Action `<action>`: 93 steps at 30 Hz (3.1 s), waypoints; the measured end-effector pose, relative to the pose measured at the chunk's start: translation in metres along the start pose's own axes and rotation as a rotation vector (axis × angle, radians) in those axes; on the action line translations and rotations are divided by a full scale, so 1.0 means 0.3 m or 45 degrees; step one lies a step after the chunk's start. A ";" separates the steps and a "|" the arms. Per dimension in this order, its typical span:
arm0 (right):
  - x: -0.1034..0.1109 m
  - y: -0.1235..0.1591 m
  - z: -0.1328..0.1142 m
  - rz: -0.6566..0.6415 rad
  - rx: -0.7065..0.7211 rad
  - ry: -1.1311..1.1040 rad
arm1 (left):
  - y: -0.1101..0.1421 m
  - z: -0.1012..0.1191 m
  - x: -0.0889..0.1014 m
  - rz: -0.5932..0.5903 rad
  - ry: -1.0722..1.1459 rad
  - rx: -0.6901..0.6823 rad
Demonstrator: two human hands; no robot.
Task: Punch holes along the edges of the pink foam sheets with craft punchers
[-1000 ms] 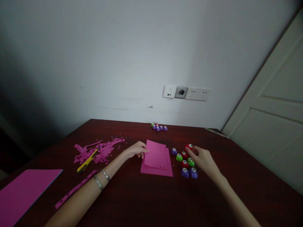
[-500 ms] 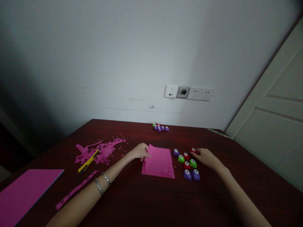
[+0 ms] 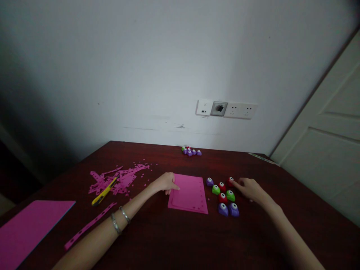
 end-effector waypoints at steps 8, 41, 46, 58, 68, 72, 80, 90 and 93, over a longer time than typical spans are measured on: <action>0.053 0.095 -0.230 0.194 0.322 0.052 | -0.010 0.023 0.041 0.264 0.071 -0.111; -0.159 0.292 -0.580 0.135 1.196 0.250 | -0.604 0.088 0.170 0.938 -0.051 0.186; -0.164 0.287 -0.574 0.115 1.174 0.255 | -0.596 0.089 0.164 0.955 -0.055 0.180; -0.167 0.286 -0.567 0.125 1.191 0.253 | -0.621 0.051 0.186 0.932 0.052 0.077; -0.142 0.265 -0.556 0.132 1.114 0.269 | -0.483 0.028 0.248 0.907 0.177 -0.201; -0.140 0.257 -0.545 0.122 1.088 0.273 | -0.360 0.037 0.215 0.864 0.208 -0.306; -0.131 0.232 -0.524 0.169 1.005 0.238 | -0.104 0.074 0.109 0.654 0.262 -0.453; -0.122 0.225 -0.532 0.248 0.830 0.104 | 0.058 0.094 0.024 0.531 0.303 -0.507; -0.116 0.215 -0.537 0.263 0.732 0.045 | 0.072 0.098 0.017 0.530 0.292 -0.531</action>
Point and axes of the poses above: each hand's wrist, its own y-axis away from the middle knuckle, its own x-axis out of the back of the hand, z = x × y, the point moved 2 cm from there along -y, towards the middle knuckle, and after that the axes turned 6 degrees about x, right-handed, at the moved point
